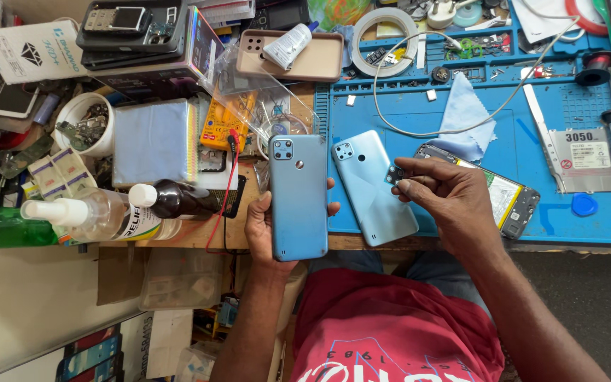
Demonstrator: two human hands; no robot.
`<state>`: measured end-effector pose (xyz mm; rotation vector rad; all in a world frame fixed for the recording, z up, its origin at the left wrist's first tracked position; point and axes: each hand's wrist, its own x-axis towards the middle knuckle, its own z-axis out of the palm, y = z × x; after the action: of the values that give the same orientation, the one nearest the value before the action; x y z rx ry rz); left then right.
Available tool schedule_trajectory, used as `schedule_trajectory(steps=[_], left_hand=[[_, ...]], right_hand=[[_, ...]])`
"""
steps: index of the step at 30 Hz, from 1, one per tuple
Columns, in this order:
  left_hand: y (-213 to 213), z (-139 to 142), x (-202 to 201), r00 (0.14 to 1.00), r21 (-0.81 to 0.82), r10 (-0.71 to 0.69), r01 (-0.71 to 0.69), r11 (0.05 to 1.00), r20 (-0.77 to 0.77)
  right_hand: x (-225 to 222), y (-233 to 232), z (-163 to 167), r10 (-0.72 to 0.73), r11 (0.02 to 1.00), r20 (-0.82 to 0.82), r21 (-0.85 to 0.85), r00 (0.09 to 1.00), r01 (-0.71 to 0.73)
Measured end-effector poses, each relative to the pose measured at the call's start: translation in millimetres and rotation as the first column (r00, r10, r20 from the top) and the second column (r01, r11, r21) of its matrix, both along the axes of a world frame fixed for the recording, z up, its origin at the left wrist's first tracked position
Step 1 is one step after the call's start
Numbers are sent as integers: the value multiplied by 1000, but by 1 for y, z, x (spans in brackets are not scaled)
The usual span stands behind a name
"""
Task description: The person works on a smartphone back cover, using a plastic pry tool to remove a camera module. They then apply adhesive to the camera housing and reattach the module to the back cover. The person handles multiple phone back covers and camera components on a cluttered workbench.
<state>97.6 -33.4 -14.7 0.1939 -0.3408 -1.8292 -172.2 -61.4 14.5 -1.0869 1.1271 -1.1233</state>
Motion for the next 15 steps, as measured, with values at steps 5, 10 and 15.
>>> schedule_trajectory(steps=[5, 10, 15], left_hand=[[-1, 0, 0, 1000, -14, -9, 9, 1000, 6], [0, 0, 0, 1000, -8, 1, -1, 1000, 2], [-1, 0, 0, 1000, -12, 6, -6, 1000, -10]], right_hand=[[1, 0, 0, 6, 1000, 61, 0, 998, -6], [3, 6, 1, -73, 991, -4, -113, 997, 72], [6, 21, -4, -300, 784, -234, -612, 925, 100]])
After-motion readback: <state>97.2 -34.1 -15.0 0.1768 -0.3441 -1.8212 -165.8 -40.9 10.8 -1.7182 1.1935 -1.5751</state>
